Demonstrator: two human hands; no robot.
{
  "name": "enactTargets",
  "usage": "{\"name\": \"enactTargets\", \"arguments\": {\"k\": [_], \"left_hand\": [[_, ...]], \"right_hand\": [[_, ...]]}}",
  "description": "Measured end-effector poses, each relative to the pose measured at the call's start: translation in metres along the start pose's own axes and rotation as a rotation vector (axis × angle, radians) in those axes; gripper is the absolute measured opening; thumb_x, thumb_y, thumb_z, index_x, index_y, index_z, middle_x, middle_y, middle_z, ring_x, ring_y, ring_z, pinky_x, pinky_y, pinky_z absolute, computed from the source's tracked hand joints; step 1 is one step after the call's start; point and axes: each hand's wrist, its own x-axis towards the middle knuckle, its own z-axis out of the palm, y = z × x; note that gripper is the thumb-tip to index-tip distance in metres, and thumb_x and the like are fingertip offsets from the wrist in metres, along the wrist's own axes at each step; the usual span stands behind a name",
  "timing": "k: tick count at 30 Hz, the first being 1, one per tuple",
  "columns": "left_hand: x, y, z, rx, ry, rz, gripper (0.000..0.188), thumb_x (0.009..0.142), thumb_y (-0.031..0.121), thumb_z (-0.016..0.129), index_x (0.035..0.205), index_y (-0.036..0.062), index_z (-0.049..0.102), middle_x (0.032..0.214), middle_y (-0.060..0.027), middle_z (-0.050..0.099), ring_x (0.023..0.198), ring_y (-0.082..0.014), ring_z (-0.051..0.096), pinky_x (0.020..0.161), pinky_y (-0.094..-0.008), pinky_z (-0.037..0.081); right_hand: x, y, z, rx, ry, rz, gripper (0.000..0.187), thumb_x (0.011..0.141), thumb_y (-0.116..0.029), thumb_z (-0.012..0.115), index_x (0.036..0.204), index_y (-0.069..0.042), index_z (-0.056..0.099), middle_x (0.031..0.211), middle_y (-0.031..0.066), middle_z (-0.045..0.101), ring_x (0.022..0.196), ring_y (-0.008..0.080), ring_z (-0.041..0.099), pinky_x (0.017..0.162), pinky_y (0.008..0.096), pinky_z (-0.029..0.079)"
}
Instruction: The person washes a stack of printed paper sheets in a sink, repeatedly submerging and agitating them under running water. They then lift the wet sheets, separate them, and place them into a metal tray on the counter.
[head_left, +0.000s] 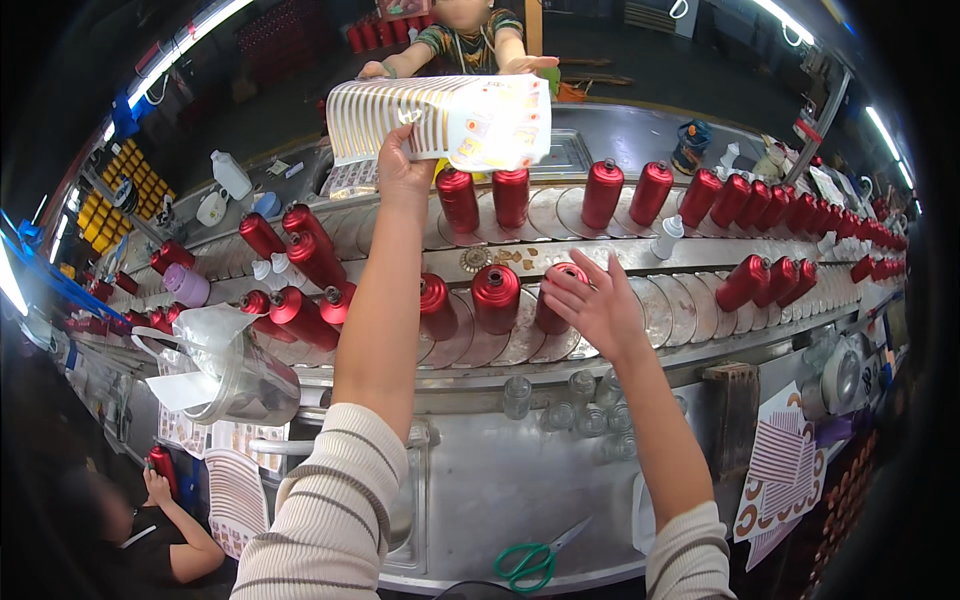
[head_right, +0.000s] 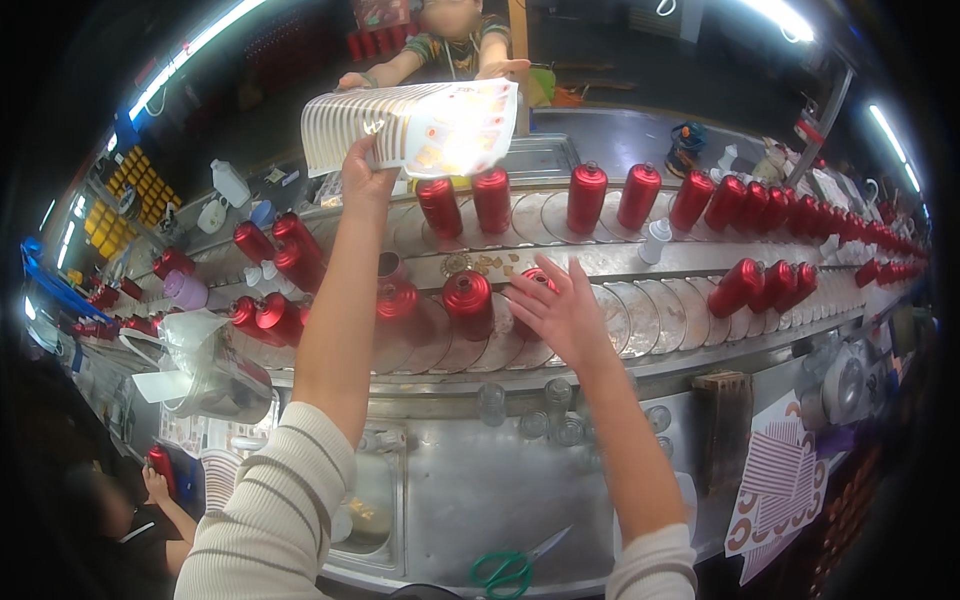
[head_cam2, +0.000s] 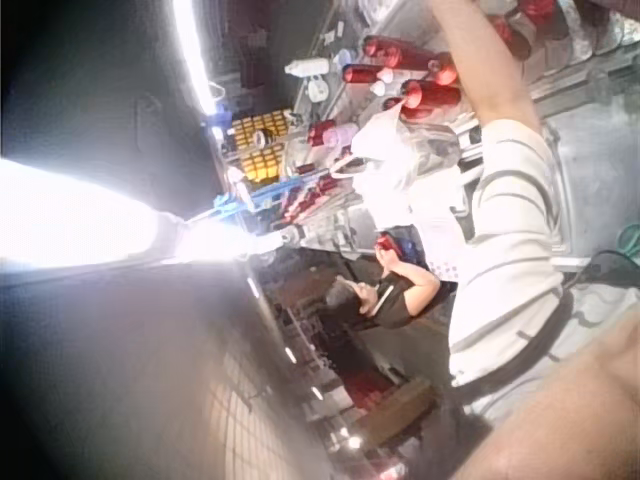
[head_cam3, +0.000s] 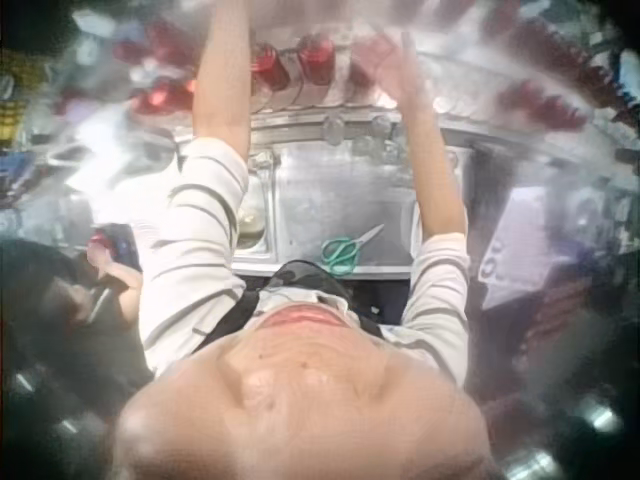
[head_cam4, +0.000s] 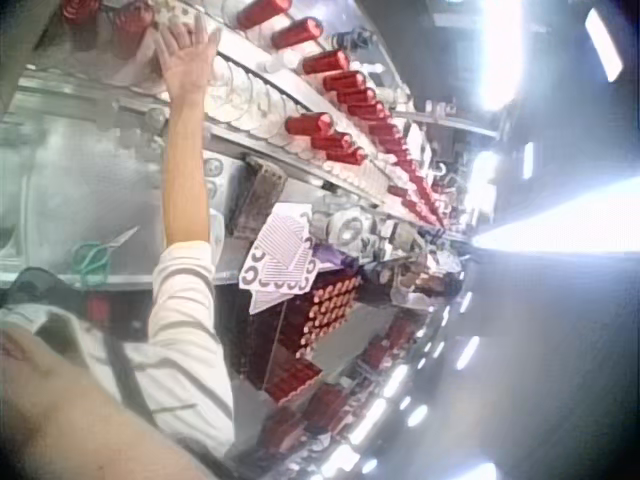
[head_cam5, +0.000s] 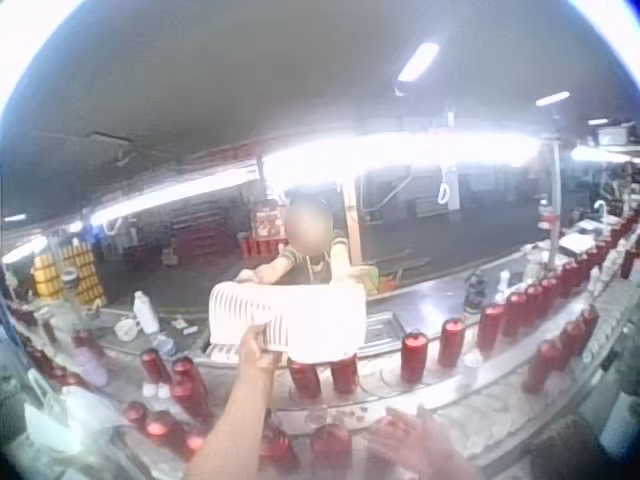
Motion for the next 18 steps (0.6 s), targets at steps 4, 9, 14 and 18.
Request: {"name": "enactTargets", "arguments": {"k": [4, 9, 14, 18], "left_hand": [[-0.074, -0.020, 0.026, 0.071, -0.086, -0.080, 0.026, 0.084, 0.002, 0.054, 0.108, -0.0050, 0.052, 0.105, -0.0163, 0.062, 0.100, -0.0308, 0.062, 0.092, -0.0428, 0.052], [-0.200, -0.031, 0.029, 0.138, 0.042, -0.287, 0.023, 0.083, 0.000, 0.054, 0.106, -0.0061, 0.054, 0.105, -0.0174, 0.063, 0.098, -0.0296, 0.063, 0.092, -0.0430, 0.051], [-0.344, -0.025, 0.029, 0.233, 0.043, -0.269, 0.024, 0.082, -0.001, 0.056, 0.105, -0.0057, 0.055, 0.104, -0.0152, 0.062, 0.099, -0.0264, 0.063, 0.093, -0.0405, 0.051], [-0.443, -0.021, 0.012, -0.066, 0.136, -0.551, 0.021, 0.080, 0.002, 0.059, 0.099, -0.0074, 0.058, 0.100, -0.0175, 0.064, 0.096, -0.0269, 0.064, 0.092, -0.0414, 0.051]], "right_hand": [[0.042, 0.003, 0.046, 0.298, -0.112, 0.026, 0.089, 0.085, -0.070, 0.044, 0.144, -0.005, 0.029, 0.139, 0.0288, 0.038, 0.129, 0.0432, 0.037, 0.108, 0.0550, 0.031], [-0.006, 0.009, 0.044, 0.237, -0.299, -0.229, 0.062, 0.089, -0.036, 0.052, 0.136, 0.001, 0.038, 0.128, 0.0204, 0.053, 0.113, 0.0343, 0.056, 0.099, 0.0468, 0.043], [-0.157, 0.044, 0.045, 0.101, 0.116, -0.244, 0.060, 0.078, -0.007, 0.051, 0.136, 0.002, 0.036, 0.124, 0.0191, 0.053, 0.112, 0.0326, 0.056, 0.097, 0.0444, 0.047], [-0.284, 0.087, 0.060, -0.050, 0.393, -0.250, 0.059, 0.077, -0.008, 0.053, 0.133, 0.003, 0.039, 0.123, 0.0199, 0.055, 0.108, 0.0326, 0.059, 0.094, 0.0444, 0.048]]}}
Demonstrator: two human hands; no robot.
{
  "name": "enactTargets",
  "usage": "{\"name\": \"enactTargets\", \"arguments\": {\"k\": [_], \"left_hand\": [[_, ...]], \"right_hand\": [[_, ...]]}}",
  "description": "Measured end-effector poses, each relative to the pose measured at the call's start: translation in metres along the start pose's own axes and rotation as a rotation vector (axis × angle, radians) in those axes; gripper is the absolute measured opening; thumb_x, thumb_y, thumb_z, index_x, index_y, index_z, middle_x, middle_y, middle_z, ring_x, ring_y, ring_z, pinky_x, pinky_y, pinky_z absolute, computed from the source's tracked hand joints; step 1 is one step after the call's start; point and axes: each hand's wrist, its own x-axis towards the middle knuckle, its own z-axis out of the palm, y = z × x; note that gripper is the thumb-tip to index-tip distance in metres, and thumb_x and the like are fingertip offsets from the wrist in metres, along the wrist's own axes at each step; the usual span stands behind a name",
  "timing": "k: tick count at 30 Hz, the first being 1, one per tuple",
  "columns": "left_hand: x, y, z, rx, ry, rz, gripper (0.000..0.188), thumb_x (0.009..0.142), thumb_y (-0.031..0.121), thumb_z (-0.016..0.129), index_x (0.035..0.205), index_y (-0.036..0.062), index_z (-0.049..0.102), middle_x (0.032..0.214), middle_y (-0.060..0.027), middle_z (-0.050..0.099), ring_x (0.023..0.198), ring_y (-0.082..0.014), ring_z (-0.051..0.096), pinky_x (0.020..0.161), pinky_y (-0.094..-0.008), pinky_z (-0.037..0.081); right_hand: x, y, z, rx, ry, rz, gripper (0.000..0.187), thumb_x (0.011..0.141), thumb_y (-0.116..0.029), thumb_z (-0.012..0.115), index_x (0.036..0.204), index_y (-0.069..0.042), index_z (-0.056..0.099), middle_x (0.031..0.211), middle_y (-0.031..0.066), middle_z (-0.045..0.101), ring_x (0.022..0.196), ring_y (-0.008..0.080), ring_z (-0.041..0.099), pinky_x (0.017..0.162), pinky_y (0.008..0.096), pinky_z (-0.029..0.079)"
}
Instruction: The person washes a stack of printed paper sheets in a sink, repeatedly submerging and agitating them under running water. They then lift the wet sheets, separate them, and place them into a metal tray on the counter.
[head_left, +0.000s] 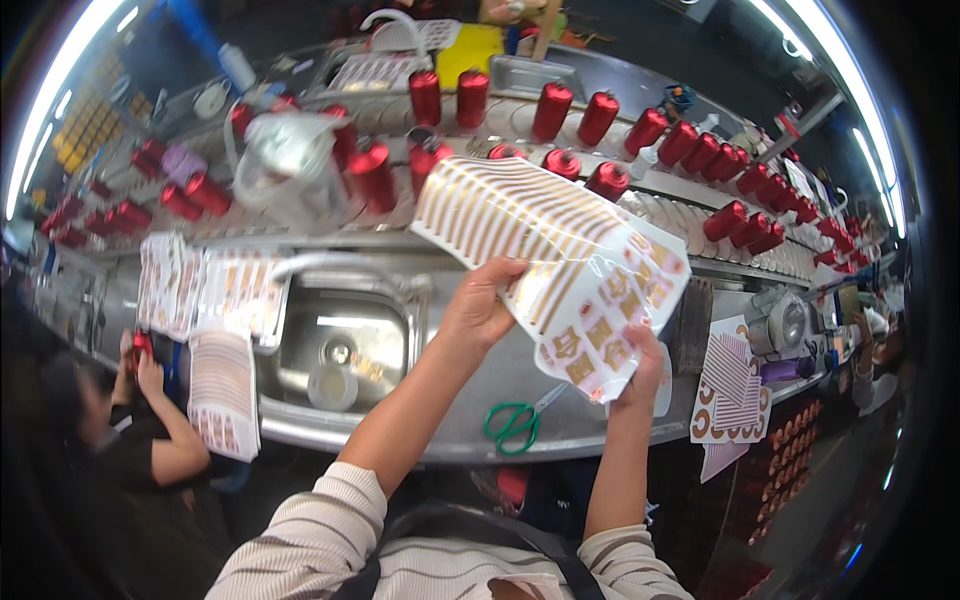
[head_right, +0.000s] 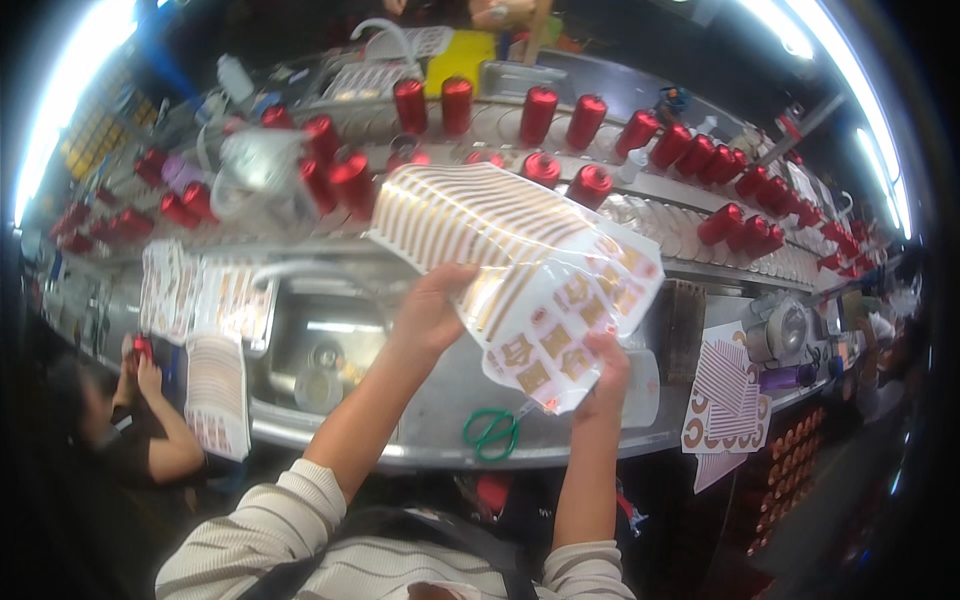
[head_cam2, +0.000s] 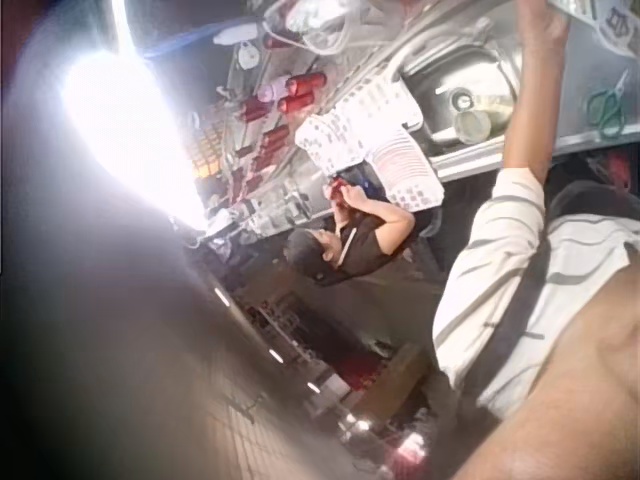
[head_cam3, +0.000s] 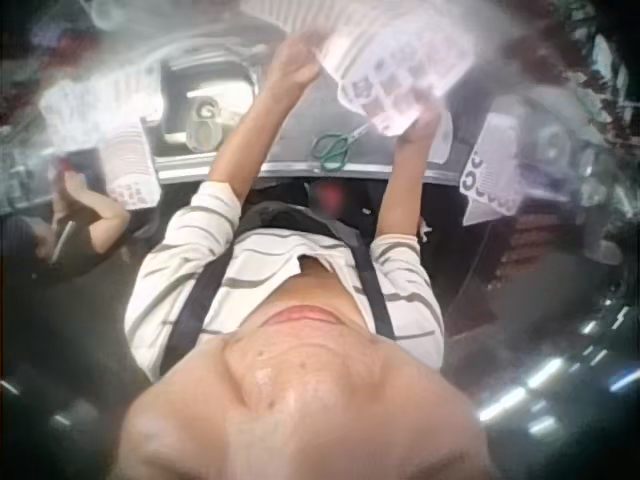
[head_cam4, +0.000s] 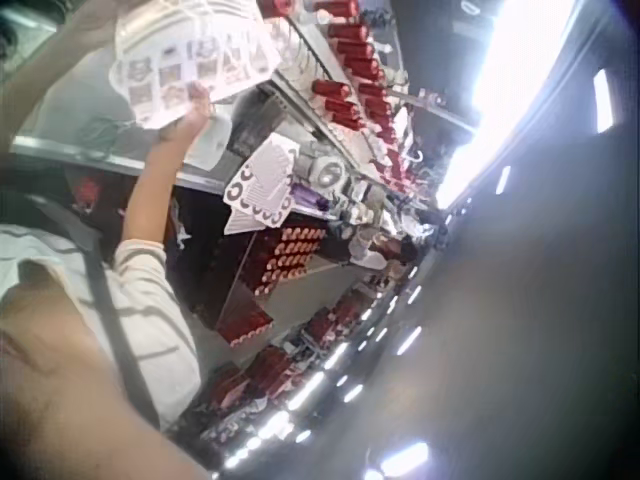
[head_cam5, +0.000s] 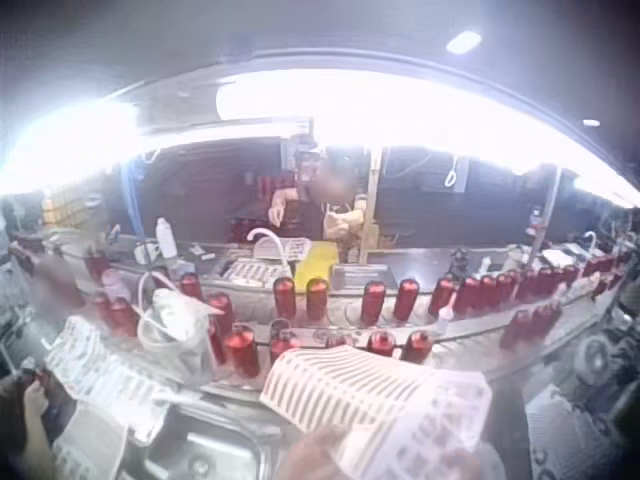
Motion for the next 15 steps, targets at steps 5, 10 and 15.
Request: {"name": "enactTargets", "arguments": {"k": [5, 10, 15], "left_hand": [[-0.128, -0.064, -0.017, -0.196, 0.060, -0.188, 0.017, 0.080, 0.002, 0.059, 0.094, -0.0079, 0.060, 0.093, -0.0179, 0.066, 0.088, -0.0273, 0.066, 0.088, -0.0395, 0.053], [-0.257, -0.090, -0.035, -0.292, 0.192, -0.101, 0.022, 0.080, 0.001, 0.056, 0.101, -0.0076, 0.058, 0.099, -0.0172, 0.064, 0.093, -0.0270, 0.064, 0.088, -0.0418, 0.052], [-0.363, -0.096, -0.073, -0.436, 0.321, 0.053, 0.030, 0.084, -0.001, 0.050, 0.114, -0.0069, 0.052, 0.111, -0.0176, 0.059, 0.105, -0.0279, 0.059, 0.096, -0.0434, 0.047]], "right_hand": [[-0.169, 0.014, -0.013, -0.262, 0.147, -0.032, 0.057, 0.079, -0.015, 0.049, 0.133, 0.000, 0.041, 0.125, 0.0173, 0.054, 0.111, 0.0311, 0.057, 0.095, 0.0433, 0.047], [-0.267, 0.027, -0.033, -0.281, 0.154, 0.102, 0.059, 0.081, -0.011, 0.048, 0.138, 0.000, 0.036, 0.131, 0.0195, 0.050, 0.116, 0.0355, 0.054, 0.099, 0.0504, 0.044], [-0.309, 0.047, -0.013, -0.332, 0.048, 0.449, 0.061, 0.080, -0.007, 0.046, 0.139, -0.003, 0.034, 0.133, 0.0206, 0.049, 0.119, 0.0376, 0.051, 0.101, 0.0544, 0.041]]}}
